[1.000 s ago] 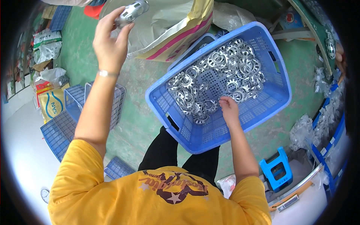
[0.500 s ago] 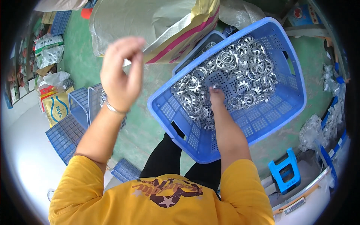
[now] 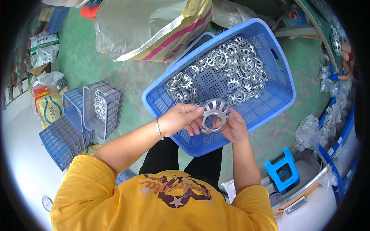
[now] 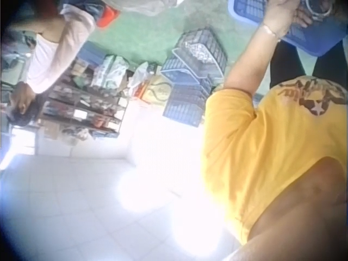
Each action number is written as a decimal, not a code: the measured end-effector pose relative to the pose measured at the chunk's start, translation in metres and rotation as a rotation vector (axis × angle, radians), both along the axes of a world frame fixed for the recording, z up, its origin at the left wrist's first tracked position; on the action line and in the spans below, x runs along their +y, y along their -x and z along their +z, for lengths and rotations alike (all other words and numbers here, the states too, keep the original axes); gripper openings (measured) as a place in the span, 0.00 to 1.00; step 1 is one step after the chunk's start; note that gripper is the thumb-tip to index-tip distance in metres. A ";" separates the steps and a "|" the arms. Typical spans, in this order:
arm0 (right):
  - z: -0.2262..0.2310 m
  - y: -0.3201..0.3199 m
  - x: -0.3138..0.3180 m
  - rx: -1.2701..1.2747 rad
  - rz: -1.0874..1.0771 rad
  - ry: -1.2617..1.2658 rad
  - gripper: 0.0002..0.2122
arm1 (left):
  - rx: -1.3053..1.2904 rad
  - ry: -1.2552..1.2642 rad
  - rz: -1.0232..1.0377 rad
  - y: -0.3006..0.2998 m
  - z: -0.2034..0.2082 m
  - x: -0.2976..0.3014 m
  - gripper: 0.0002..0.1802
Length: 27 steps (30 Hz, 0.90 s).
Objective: The person sorts through a blue basket of small metal objects by hand, picking them up to look at them and then placing them into a white bag.
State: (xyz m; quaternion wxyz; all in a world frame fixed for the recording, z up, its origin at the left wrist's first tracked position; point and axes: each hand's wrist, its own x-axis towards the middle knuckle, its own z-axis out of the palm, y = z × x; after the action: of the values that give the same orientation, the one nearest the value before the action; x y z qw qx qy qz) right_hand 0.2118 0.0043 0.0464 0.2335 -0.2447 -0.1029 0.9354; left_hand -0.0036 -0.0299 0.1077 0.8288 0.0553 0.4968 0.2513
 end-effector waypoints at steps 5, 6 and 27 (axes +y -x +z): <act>0.014 -0.007 0.001 -0.124 0.020 -0.094 0.21 | 0.200 -0.205 -0.112 -0.007 0.001 -0.006 0.18; 0.016 -0.007 0.001 -0.150 0.019 -0.091 0.20 | 0.214 -0.179 -0.084 -0.009 0.002 -0.007 0.18; 0.026 0.012 -0.002 -0.562 -0.120 -0.147 0.12 | -0.211 0.188 0.366 -0.022 -0.002 -0.015 0.12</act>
State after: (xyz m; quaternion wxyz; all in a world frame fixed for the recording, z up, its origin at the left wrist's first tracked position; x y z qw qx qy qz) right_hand 0.1997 0.0020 0.0728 0.2678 -0.4822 -0.2165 0.8055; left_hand 0.0181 -0.0444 0.1062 0.8184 -0.1396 0.4302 0.3546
